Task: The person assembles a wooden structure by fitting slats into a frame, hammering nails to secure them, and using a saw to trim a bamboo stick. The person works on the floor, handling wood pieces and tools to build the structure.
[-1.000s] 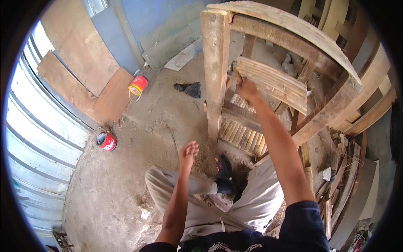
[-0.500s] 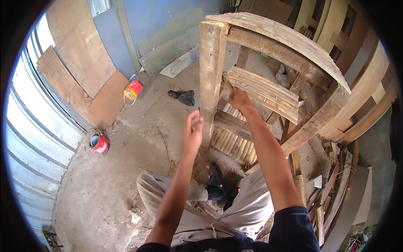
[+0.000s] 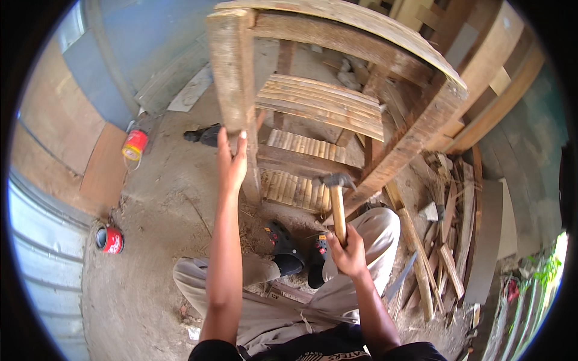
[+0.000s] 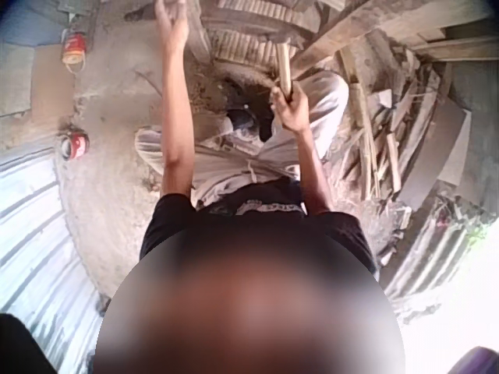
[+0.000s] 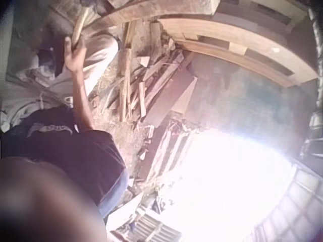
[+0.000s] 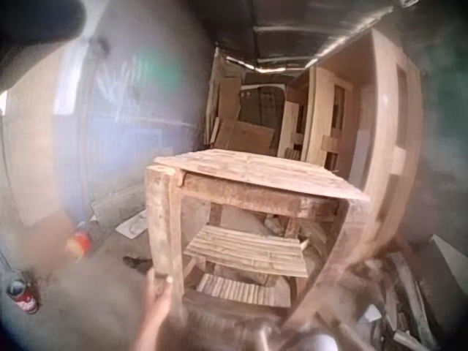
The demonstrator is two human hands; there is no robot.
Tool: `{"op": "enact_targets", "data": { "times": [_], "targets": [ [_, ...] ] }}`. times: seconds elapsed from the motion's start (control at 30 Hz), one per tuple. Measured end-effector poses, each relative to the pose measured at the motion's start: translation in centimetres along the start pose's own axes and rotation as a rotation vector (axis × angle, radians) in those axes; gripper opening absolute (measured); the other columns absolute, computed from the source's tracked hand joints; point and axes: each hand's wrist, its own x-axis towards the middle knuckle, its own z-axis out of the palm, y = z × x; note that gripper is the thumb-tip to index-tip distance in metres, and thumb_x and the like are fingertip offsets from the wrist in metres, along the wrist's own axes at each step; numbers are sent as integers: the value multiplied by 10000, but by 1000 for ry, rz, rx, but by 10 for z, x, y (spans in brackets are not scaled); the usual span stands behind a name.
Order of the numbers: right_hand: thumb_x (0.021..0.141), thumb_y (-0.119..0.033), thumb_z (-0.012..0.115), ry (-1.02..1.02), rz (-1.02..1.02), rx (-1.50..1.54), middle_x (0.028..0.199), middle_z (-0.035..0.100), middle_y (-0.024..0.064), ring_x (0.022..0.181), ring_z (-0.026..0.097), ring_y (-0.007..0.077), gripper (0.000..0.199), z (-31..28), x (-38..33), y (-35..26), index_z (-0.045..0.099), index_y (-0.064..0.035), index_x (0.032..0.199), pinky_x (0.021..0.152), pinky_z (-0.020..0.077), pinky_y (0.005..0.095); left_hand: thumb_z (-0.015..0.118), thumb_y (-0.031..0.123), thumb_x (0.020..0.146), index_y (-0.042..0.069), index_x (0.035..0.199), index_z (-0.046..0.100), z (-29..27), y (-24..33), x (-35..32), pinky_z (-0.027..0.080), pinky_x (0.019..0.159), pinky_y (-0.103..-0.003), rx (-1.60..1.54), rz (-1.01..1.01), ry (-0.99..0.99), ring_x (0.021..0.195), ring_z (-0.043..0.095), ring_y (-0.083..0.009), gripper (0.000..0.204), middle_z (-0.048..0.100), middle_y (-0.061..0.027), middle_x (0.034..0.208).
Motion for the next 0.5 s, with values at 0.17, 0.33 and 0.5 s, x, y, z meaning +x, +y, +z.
{"op": "enact_targets", "data": {
  "times": [0.17,0.33,0.5],
  "targets": [
    [927,-135,648,143,71,495,636,542,-15,517,489,47,199,4,-46,26,508,-7,987,464,401,244,580,211,952,36,1397,406,25,10,-73,253,1165,-457,148,264,125,1390,345,-286,509,390,-166,1465],
    [917,-153,659,342,-104,-11,679,598,94,612,593,114,215,19,-37,31,520,-7,992,558,462,303,580,104,924,41,1293,490,80,4,-48,325,1106,-456,156,517,-226,1329,418,-346,385,447,-177,1404],
    [908,-171,671,147,68,-114,747,645,169,680,665,201,240,20,-35,40,573,-6,1053,623,502,341,525,214,967,7,1259,514,156,-14,43,293,1111,-538,538,703,-302,1366,365,-376,358,434,-211,1409]
  ]
}}
